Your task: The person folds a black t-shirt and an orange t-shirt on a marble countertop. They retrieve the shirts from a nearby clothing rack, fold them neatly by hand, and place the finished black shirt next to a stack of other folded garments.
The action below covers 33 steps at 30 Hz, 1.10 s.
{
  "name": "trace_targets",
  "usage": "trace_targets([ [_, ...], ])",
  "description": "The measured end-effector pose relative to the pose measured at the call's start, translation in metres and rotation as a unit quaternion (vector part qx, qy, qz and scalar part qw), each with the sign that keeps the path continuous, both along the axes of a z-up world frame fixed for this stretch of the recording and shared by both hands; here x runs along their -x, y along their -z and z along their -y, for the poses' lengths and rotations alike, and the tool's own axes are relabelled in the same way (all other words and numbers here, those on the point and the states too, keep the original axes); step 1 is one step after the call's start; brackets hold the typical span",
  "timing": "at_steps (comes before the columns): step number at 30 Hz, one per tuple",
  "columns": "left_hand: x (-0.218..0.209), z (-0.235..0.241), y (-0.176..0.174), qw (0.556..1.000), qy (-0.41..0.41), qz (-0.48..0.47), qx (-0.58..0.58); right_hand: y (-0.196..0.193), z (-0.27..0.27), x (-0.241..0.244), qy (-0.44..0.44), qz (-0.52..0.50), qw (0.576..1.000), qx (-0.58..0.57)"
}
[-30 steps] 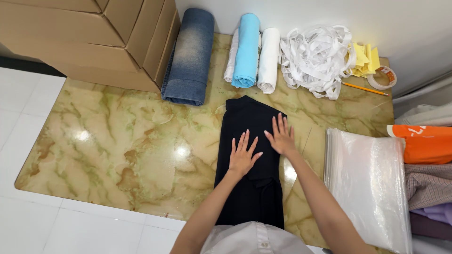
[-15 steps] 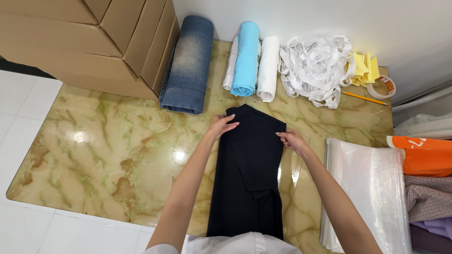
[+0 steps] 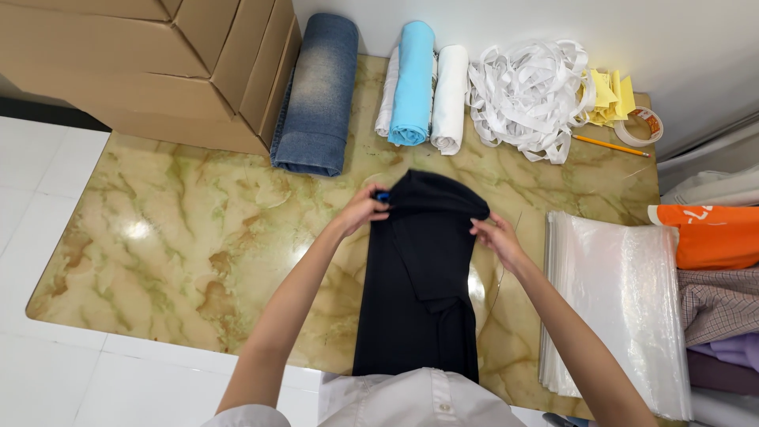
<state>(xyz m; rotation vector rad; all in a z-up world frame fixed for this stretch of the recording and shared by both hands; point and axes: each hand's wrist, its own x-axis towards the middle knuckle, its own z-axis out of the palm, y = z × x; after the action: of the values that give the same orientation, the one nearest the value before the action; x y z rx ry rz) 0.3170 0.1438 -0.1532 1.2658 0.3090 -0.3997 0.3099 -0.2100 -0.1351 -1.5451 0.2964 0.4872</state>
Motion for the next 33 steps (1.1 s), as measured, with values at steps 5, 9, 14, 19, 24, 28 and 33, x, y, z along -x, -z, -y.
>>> trace_targets([
  [5,0.046,-0.014,-0.014,0.987,0.11,0.054,-0.103,0.021,0.021,0.021,-0.098,0.073,0.989,0.086],
  [9,0.053,-0.021,-0.027,0.966,0.197,0.089,-0.14,-0.017,0.019,0.035,-0.175,0.107,0.972,0.114],
  [14,0.028,-0.029,0.006,0.921,0.108,0.163,-0.338,-0.023,0.024,0.019,-0.158,0.143,0.961,0.176],
  [19,0.023,0.036,-0.013,0.827,0.032,0.25,-0.502,-0.009,-0.012,0.004,-0.137,0.298,0.903,0.277],
  [24,0.059,0.105,-0.011,0.73,0.218,0.264,-0.591,0.031,-0.069,0.026,-0.282,0.408,0.727,0.475],
  [28,0.059,0.097,0.003,0.709,0.273,0.248,-0.601,0.024,-0.077,0.037,-0.305,0.369,0.682,0.553],
  [33,0.028,0.062,0.024,0.751,0.258,0.253,-0.552,0.02,-0.05,0.006,-0.259,0.358,0.815,0.375],
])
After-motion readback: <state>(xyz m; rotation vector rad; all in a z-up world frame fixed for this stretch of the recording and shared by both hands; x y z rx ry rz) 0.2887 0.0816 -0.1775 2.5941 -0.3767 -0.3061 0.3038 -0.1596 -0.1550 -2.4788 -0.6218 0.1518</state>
